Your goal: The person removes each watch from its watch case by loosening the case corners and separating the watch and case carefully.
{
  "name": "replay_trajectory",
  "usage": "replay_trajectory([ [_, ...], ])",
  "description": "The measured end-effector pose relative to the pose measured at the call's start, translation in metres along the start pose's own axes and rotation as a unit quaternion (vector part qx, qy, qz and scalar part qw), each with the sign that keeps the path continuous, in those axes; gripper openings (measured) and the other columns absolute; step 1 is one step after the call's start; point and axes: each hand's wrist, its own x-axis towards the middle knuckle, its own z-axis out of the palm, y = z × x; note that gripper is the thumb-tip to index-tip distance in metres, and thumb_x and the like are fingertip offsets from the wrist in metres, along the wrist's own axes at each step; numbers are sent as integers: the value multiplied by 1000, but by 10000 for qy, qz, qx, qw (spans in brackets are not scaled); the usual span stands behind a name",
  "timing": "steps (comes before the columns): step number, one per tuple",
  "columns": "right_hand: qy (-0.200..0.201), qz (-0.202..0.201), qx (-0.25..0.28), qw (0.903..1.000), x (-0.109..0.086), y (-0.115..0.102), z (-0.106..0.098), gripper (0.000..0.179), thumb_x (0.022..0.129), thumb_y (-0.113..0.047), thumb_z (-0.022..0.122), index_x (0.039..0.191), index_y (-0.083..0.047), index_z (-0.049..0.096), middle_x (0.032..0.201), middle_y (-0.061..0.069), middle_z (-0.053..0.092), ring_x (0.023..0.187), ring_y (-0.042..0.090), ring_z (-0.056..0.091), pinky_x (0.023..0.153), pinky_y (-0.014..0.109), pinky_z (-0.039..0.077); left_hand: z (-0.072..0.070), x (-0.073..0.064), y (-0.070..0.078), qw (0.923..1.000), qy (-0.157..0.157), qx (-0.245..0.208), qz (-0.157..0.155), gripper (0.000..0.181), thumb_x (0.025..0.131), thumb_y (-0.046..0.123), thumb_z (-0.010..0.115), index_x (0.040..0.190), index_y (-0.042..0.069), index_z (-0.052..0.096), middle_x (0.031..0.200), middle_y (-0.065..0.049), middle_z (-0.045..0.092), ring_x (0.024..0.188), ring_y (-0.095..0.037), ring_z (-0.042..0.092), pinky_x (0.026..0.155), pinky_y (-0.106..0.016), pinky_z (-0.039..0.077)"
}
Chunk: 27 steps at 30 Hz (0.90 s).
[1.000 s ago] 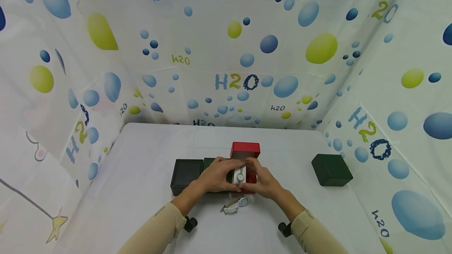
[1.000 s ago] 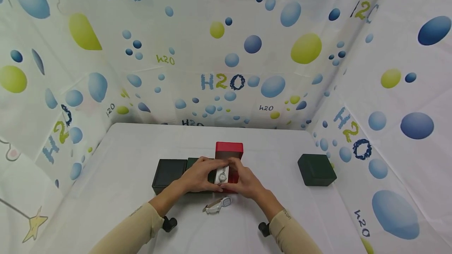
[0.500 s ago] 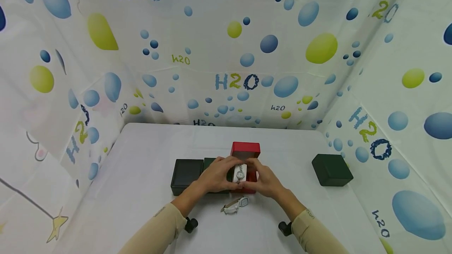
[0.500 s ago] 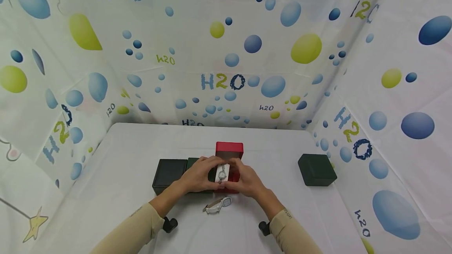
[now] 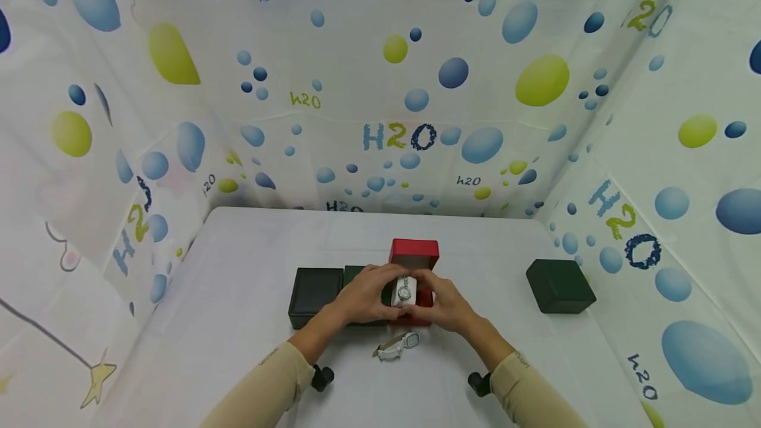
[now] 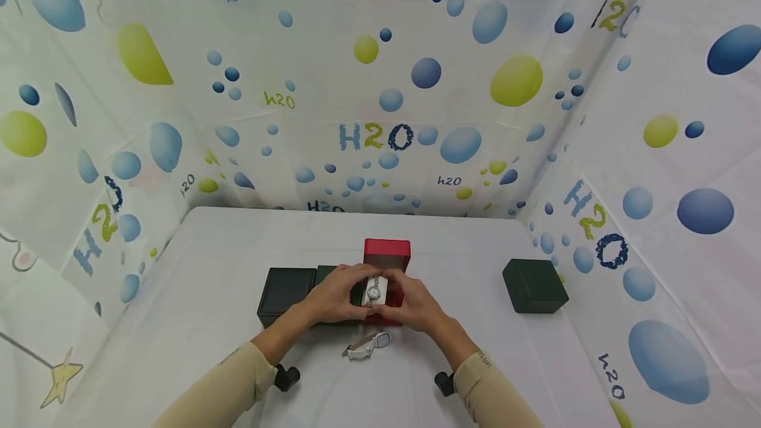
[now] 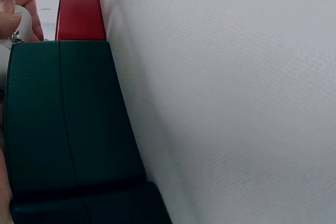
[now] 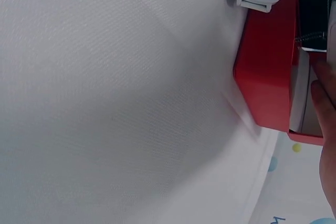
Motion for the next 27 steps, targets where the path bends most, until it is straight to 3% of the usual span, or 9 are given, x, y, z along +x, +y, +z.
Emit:
replay_trajectory([
  [12,-29,-209,169,9996,-4,6,-3,66,89,-39,84,144,-24,52,139,-5,63,125,20,67,102,45,56,1,-2,2,9998,21,182,-40,78,82,54,86,148,24,55,148,8,57,139,-14,52,120,-46,37],
  [20,-8,-213,153,9997,-3,1,-2,63,92,-30,82,146,-22,50,140,-1,64,119,17,67,99,44,58,0,-2,1,9999,2,-29,-130,76,87,45,83,151,21,52,153,5,55,143,-18,49,120,-48,39],
  [27,27,-48,57,10000,-2,-2,0,61,93,-30,81,145,-22,50,138,-1,65,116,16,66,97,42,59,-1,-1,1,10000,6,-25,49,75,87,38,79,154,19,50,155,4,54,142,-17,52,121,-48,38],
])
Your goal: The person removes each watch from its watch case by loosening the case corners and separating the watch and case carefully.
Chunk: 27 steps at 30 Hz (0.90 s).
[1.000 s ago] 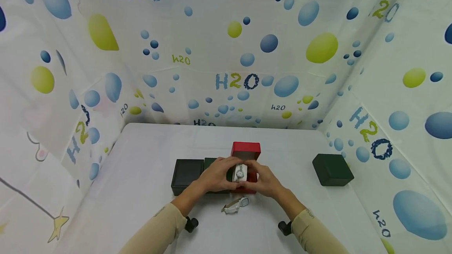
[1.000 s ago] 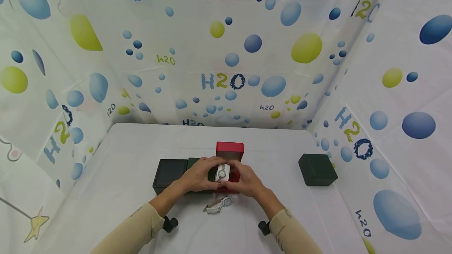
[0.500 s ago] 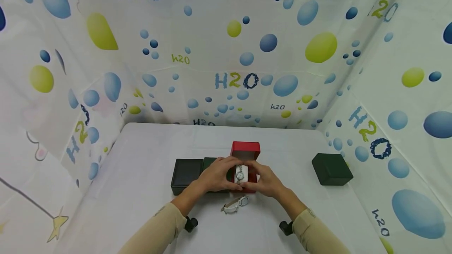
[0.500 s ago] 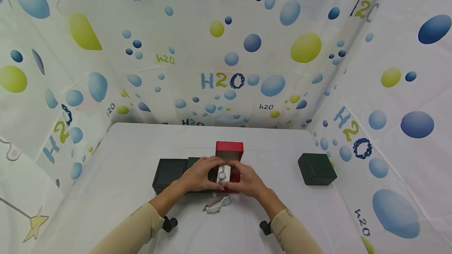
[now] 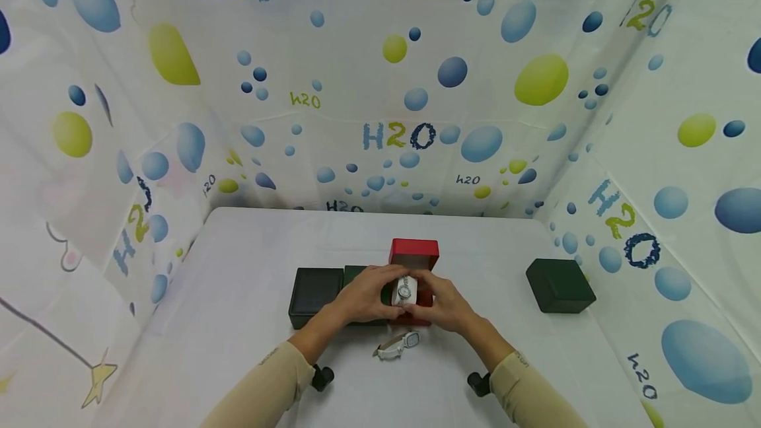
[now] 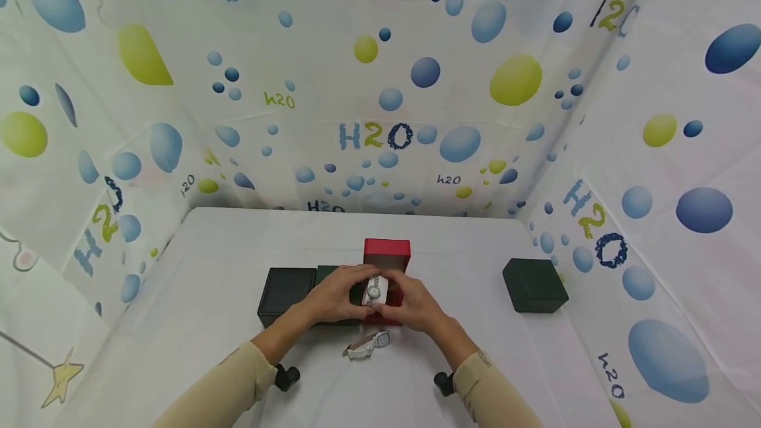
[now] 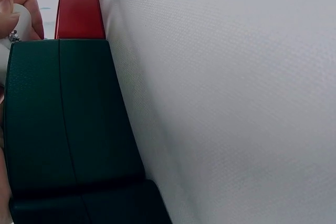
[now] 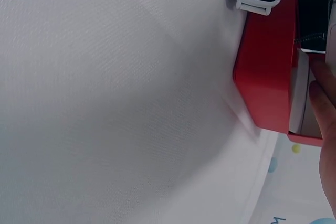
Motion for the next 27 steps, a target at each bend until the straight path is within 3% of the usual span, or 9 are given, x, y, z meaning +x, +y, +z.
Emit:
replay_trajectory([
  [13,165,-92,-456,9988,2,-3,2,61,93,-37,79,146,-19,54,137,-2,66,113,14,64,96,41,59,0,0,0,9997,74,-49,215,78,84,32,70,156,14,47,156,3,54,138,-17,54,120,-50,38],
  [19,137,-298,-437,9985,2,1,1,63,92,-29,81,149,-20,54,141,-2,64,119,16,64,98,43,58,-1,-2,2,9998,82,-164,44,76,88,40,80,154,18,49,151,4,56,136,-16,53,118,-48,41],
  [27,-20,-356,-257,9990,-1,3,-2,65,91,-25,82,149,-19,52,146,0,61,124,20,63,100,43,58,-1,-3,2,9996,170,-210,-90,87,79,56,87,150,20,53,145,4,55,129,-15,55,109,-44,49],
])
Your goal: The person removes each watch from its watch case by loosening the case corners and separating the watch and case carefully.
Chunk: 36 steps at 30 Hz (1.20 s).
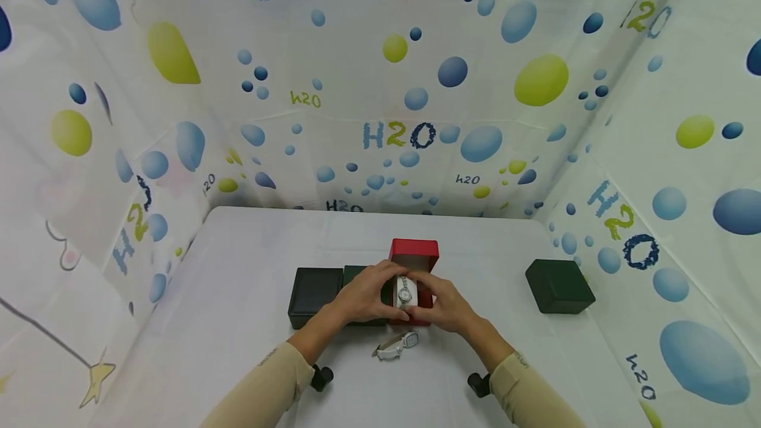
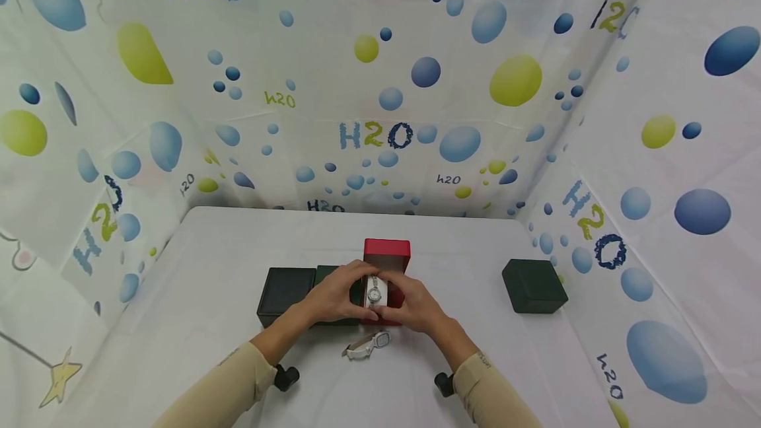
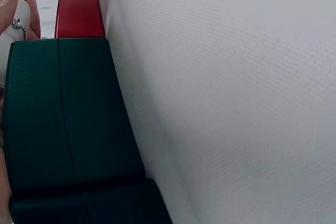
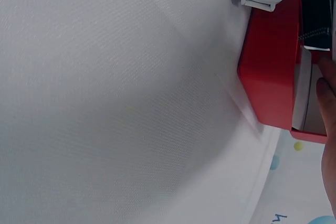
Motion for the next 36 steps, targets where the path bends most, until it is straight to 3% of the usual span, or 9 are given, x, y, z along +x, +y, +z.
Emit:
replay_trajectory([
  [12,47,-166,169,9997,-1,1,0,67,93,-24,81,153,-23,50,149,-2,60,125,18,63,99,42,59,1,-1,1,9994,83,-293,-193,88,77,54,90,149,20,54,145,4,55,129,-15,58,107,-38,53],
  [20,95,-407,83,9991,2,1,0,68,94,-24,80,154,-21,49,149,-2,60,127,19,63,100,44,58,-1,-2,2,9992,127,-360,-87,87,79,50,90,150,15,53,147,-1,55,131,-22,59,107,-42,53],
  [27,171,-502,-404,9978,1,-2,-1,72,91,-21,84,154,-19,49,148,1,61,128,21,64,100,42,58,-2,-2,2,9991,4,-365,-194,94,81,58,85,155,13,49,155,-1,53,143,-21,52,113,-46,49],
  [36,114,-411,-457,9980,0,-4,-3,72,88,-21,86,152,-18,52,147,2,62,130,23,64,99,41,58,-3,0,2,9994,60,-288,171,84,83,53,85,151,14,55,149,3,60,132,-15,61,108,-41,53],
])
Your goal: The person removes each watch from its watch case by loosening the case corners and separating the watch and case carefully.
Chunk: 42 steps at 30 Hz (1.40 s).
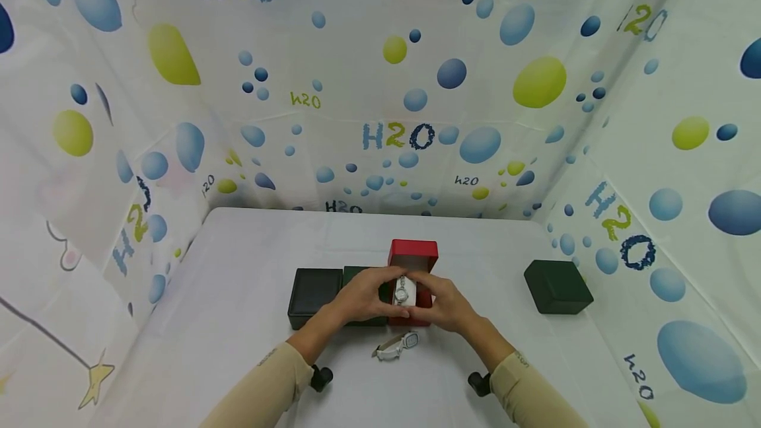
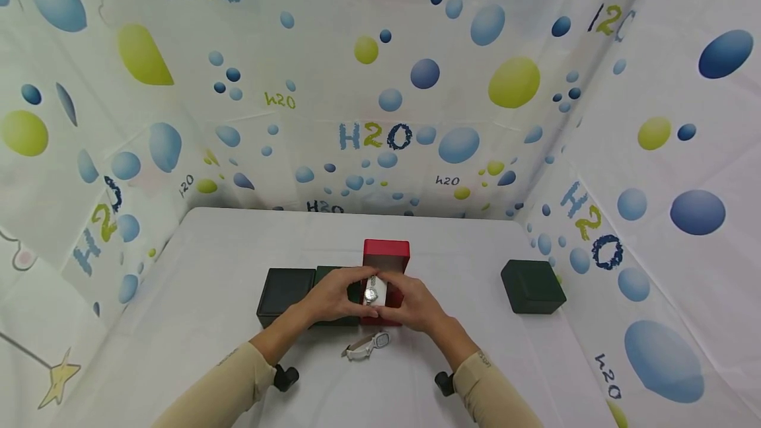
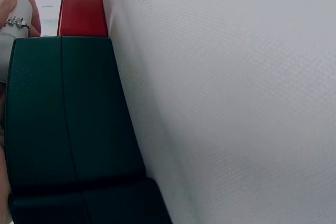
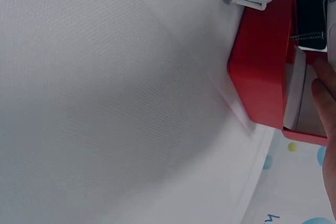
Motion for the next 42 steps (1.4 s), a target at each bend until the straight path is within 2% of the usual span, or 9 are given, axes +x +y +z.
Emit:
replay_trajectory([
  [8,-14,295,280,9992,0,0,1,67,92,-24,82,151,-19,52,141,2,66,116,17,69,92,37,61,2,1,-3,9999,-81,-81,-3,88,84,56,83,154,16,50,151,5,57,134,-14,57,109,-42,52],
  [12,-7,517,351,9980,0,0,1,63,94,-29,80,150,-19,53,134,1,69,107,15,72,88,34,62,2,0,-3,10000,-4,-4,-35,90,81,55,86,153,15,51,151,3,57,136,-17,56,110,-43,51],
  [19,123,812,268,9963,1,-3,1,56,95,-30,79,144,-18,57,125,1,73,99,16,75,84,37,63,2,1,0,9997,169,-12,-189,80,85,54,83,150,16,54,147,3,61,132,-17,60,108,-42,53],
  [22,266,877,142,9957,1,-4,0,53,95,-34,79,141,-17,58,112,0,76,92,13,75,80,36,64,3,0,2,9984,362,-282,-330,71,86,53,83,141,17,57,134,3,66,119,-18,66,99,-39,57],
  [24,381,917,38,9951,1,-4,0,52,94,-37,79,138,-17,59,103,-2,76,87,9,74,77,33,63,3,0,2,9971,478,-434,-403,59,87,52,82,130,19,60,120,4,69,105,-19,67,89,-34,58],
  [28,582,913,-71,9941,1,-4,1,50,93,-38,80,133,-16,59,95,-3,76,82,5,73,71,31,61,4,0,1,9967,559,-421,-414,35,89,50,80,108,25,65,99,10,68,85,-14,61,73,-24,51],
  [31,695,915,-84,9933,0,-3,2,50,92,-38,80,132,-15,60,96,-2,76,84,9,75,72,33,62,4,0,1,9969,544,-400,-394,27,92,46,79,105,25,69,96,13,69,83,-8,59,71,-22,50],
  [37,793,1035,-76,9914,0,-1,3,48,91,-35,82,130,-16,60,98,0,76,88,13,77,77,39,64,4,0,0,9970,560,-406,-357,27,95,36,78,115,19,74,103,11,74,91,-5,65,80,-24,56],
  [42,780,1145,-36,9903,1,0,4,49,91,-37,82,129,-14,61,96,3,76,86,12,76,75,36,63,4,1,0,9974,596,-323,-248,23,96,33,76,113,18,75,101,10,75,90,-3,66,79,-24,57],
])
